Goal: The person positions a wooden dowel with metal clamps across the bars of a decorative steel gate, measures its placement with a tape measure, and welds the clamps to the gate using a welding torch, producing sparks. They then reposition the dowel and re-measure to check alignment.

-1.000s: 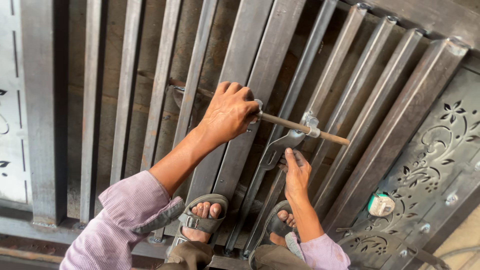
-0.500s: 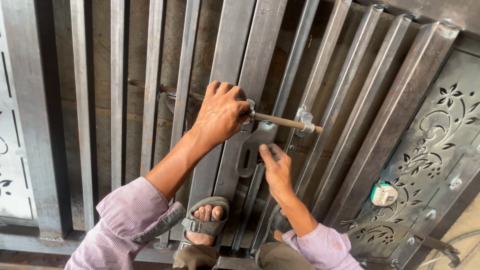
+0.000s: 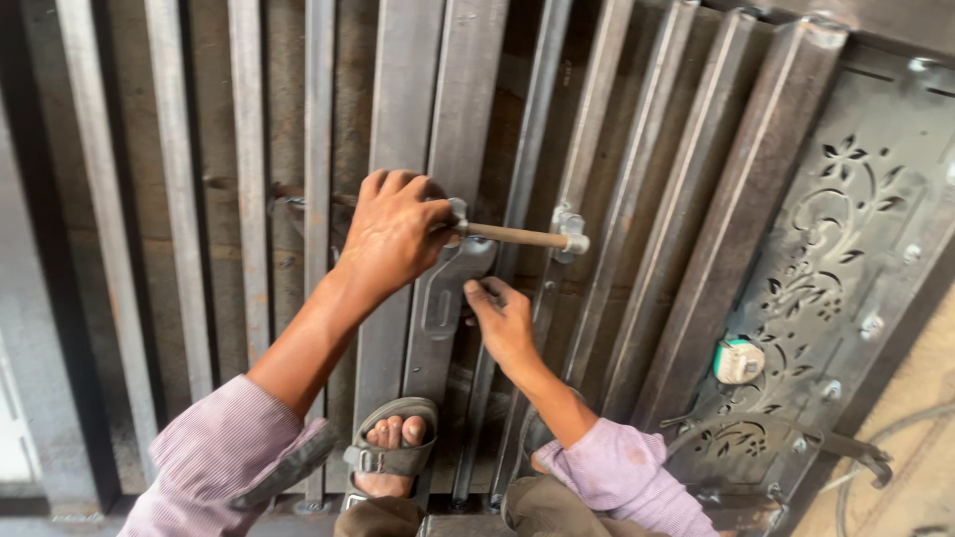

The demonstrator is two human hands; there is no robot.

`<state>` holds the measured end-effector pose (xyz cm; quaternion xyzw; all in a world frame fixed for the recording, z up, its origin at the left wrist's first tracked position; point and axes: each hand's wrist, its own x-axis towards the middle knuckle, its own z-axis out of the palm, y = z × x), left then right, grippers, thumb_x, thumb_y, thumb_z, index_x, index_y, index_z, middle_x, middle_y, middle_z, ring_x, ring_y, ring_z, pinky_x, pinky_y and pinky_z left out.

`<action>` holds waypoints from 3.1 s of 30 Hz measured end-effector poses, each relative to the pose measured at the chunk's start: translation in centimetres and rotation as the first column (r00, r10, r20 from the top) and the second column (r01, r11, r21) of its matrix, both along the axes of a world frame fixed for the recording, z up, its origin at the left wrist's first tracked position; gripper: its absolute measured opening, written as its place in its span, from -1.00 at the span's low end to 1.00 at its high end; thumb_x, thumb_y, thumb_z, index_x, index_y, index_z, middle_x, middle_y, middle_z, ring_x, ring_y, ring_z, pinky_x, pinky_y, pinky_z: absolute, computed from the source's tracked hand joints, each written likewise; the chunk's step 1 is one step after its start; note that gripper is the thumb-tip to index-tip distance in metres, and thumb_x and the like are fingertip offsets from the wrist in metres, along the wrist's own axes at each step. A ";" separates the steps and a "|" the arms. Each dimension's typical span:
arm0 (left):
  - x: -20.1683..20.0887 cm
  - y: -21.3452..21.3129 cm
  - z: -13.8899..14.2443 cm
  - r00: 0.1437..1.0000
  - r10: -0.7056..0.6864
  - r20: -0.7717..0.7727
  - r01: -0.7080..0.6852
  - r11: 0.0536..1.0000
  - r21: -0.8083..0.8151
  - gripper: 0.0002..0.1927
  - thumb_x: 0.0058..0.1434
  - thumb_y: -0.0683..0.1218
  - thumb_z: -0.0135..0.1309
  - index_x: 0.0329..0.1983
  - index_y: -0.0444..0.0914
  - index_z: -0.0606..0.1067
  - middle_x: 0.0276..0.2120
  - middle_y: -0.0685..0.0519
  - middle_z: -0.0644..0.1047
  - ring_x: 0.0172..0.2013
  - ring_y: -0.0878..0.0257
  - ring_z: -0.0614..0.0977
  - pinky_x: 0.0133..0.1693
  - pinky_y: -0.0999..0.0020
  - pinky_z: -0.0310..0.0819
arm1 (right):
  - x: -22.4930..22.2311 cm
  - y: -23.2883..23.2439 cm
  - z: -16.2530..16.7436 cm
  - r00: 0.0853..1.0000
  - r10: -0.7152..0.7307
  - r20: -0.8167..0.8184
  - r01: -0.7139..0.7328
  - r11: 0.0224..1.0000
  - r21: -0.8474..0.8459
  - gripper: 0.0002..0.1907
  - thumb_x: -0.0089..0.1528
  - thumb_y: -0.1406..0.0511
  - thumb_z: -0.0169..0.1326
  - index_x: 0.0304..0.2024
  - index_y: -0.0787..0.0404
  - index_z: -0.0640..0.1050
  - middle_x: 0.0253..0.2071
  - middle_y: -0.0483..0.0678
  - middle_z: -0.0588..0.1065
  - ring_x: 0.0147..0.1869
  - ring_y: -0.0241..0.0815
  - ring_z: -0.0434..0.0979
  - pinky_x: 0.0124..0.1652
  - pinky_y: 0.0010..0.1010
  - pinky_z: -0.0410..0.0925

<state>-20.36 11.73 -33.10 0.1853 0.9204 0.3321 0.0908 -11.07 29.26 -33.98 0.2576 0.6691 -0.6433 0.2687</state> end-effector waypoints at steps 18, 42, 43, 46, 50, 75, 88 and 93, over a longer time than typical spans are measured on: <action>-0.5 -0.3 -0.1 0.990 -0.130 0.049 0.131 0.991 -0.013 -0.55 -0.03 -0.08 0.32 -0.04 -0.25 0.53 0.10 0.02 0.56 0.21 0.03 0.46 0.19 0.00 0.22 | -0.8 0.6 -1.2 0.993 -0.117 0.032 0.118 0.992 -0.033 -0.76 0.27 0.25 0.21 -0.28 0.33 0.52 -0.40 -0.11 0.56 -0.38 -0.35 0.56 -0.40 -0.51 0.41; -0.2 -0.9 -1.1 0.993 -0.110 0.041 0.111 0.993 -0.027 -0.60 0.08 -0.06 0.31 -0.02 -0.21 0.52 0.08 0.06 0.57 0.23 0.08 0.47 0.23 -0.01 0.19 | -0.6 0.5 -2.2 0.999 -0.032 0.011 0.032 0.999 -0.026 -0.74 0.32 0.23 0.17 -0.27 0.35 0.55 -0.39 -0.08 0.57 -0.34 -0.35 0.54 -0.35 -0.51 0.40; -0.2 -0.9 -1.0 0.993 -0.109 0.040 0.110 0.994 -0.025 -0.60 0.08 -0.06 0.31 -0.02 -0.21 0.52 0.09 0.06 0.57 0.23 0.08 0.47 0.23 -0.01 0.19 | -0.7 0.5 -2.0 1.000 -0.029 0.011 0.030 0.999 -0.023 -0.74 0.32 0.24 0.17 -0.27 0.35 0.55 -0.39 -0.08 0.57 -0.34 -0.35 0.54 -0.35 -0.51 0.40; -0.3 -0.8 -0.9 0.994 -0.107 0.036 0.107 0.994 -0.013 -0.60 0.09 -0.04 0.31 -0.03 -0.22 0.52 0.09 0.05 0.57 0.23 0.06 0.47 0.23 -0.01 0.19 | -1.0 0.3 -1.6 0.999 -0.033 0.015 0.033 0.999 -0.016 -0.75 0.31 0.24 0.17 -0.27 0.35 0.55 -0.39 -0.08 0.58 -0.35 -0.35 0.55 -0.37 -0.50 0.40; -0.5 -0.8 -0.8 0.994 -0.111 0.027 0.110 0.994 0.011 -0.60 0.10 -0.04 0.30 -0.02 -0.24 0.52 0.09 0.02 0.57 0.22 0.04 0.47 0.22 -0.01 0.20 | -1.3 0.2 -1.4 0.997 -0.073 0.023 0.074 0.996 -0.042 -0.75 0.31 0.24 0.19 -0.26 0.35 0.54 -0.38 -0.09 0.57 -0.35 -0.34 0.55 -0.38 -0.50 0.39; 0.2 6.0 -1.5 0.994 -0.105 0.011 0.105 0.993 -0.052 -0.68 0.12 -0.16 0.30 -0.06 -0.24 0.53 0.16 0.10 0.58 0.27 0.10 0.51 0.35 0.00 0.19 | -1.9 7.5 -0.2 0.991 0.049 -0.126 -0.033 0.992 0.124 -0.65 0.32 0.10 0.16 -0.20 0.29 0.59 -0.30 0.02 0.64 -0.22 -0.16 0.68 -0.23 -0.36 0.46; 0.7 6.2 -2.1 0.994 -0.106 0.025 0.107 0.992 -0.065 -0.67 0.13 -0.18 0.32 -0.03 -0.25 0.54 0.16 0.10 0.59 0.26 0.10 0.51 0.34 0.02 0.21 | -0.8 8.0 -1.8 0.989 0.059 -0.134 -0.041 0.991 0.129 -0.64 0.31 0.09 0.15 -0.20 0.29 0.59 -0.31 0.04 0.63 -0.26 -0.13 0.67 -0.25 -0.33 0.45; 0.7 6.2 -2.1 0.994 -0.112 0.019 0.113 0.992 -0.052 -0.65 0.11 -0.18 0.33 -0.04 -0.25 0.53 0.17 0.09 0.58 0.26 0.08 0.51 0.33 0.02 0.21 | -0.9 8.1 -1.6 0.988 0.060 -0.145 -0.039 0.988 0.146 -0.66 0.29 0.11 0.18 -0.21 0.30 0.60 -0.34 0.04 0.63 -0.29 -0.13 0.66 -0.27 -0.33 0.44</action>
